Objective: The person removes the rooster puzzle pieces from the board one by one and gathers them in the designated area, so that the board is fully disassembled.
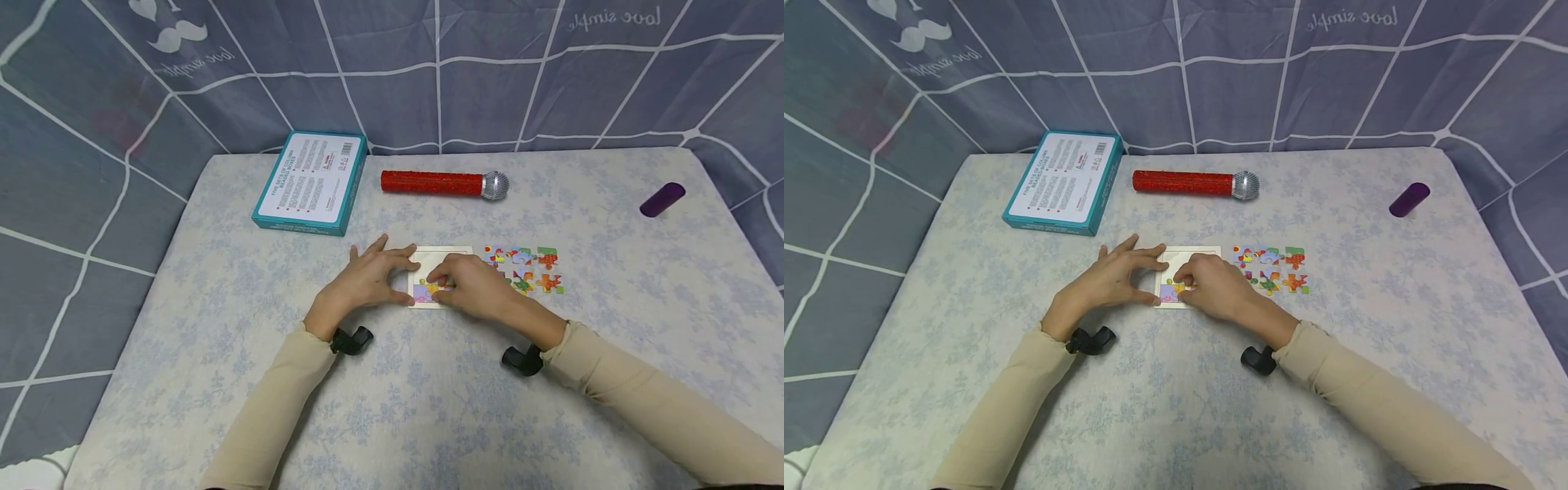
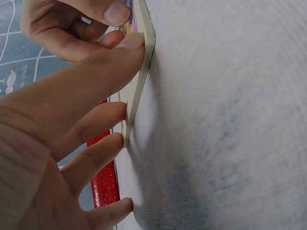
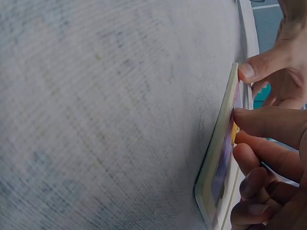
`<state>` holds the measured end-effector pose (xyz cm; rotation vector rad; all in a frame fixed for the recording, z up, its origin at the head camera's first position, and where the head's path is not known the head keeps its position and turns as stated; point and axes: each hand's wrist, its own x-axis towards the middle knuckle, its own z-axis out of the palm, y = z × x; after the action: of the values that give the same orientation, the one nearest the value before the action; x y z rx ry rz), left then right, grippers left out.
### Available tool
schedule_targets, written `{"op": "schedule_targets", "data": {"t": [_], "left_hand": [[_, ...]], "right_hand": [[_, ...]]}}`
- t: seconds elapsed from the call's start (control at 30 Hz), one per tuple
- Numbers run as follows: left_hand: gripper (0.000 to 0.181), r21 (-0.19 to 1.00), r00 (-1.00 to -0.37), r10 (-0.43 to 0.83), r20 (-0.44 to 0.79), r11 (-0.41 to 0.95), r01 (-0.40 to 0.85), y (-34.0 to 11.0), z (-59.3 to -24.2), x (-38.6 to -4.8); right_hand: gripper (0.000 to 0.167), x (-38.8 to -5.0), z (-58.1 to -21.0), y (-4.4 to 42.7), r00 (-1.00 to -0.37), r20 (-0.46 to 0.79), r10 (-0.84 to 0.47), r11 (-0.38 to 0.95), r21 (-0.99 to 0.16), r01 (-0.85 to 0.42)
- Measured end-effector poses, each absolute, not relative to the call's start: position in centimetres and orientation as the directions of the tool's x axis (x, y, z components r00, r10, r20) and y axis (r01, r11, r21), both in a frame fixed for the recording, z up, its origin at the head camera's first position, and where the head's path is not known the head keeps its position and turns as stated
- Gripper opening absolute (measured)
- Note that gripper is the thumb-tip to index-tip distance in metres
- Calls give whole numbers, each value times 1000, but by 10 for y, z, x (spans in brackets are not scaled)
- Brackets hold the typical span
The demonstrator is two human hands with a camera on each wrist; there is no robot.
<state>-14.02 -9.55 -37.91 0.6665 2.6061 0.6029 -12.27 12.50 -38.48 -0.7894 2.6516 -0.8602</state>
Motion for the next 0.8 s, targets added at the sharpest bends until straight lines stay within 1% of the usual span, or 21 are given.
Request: {"op": "schedule_targets", "data": {"t": [0.27,0.5,0.8], "left_hand": [[67,481,-807,531,-261,796,368,-96,-379,-141],[70,489,-805,529,-269,795,359,-97,-378,-141],[69,492,-805,526,-274,796,353,-96,-379,-142]], "right_hand": [[18,-121,-384,122,-825,-72,-560,677,-613,-406],[17,-123,-383,121,-834,-73,-546,668,-639,-381],[16,-124,-383,120,-843,-82,-532,675,-642,-364]]}}
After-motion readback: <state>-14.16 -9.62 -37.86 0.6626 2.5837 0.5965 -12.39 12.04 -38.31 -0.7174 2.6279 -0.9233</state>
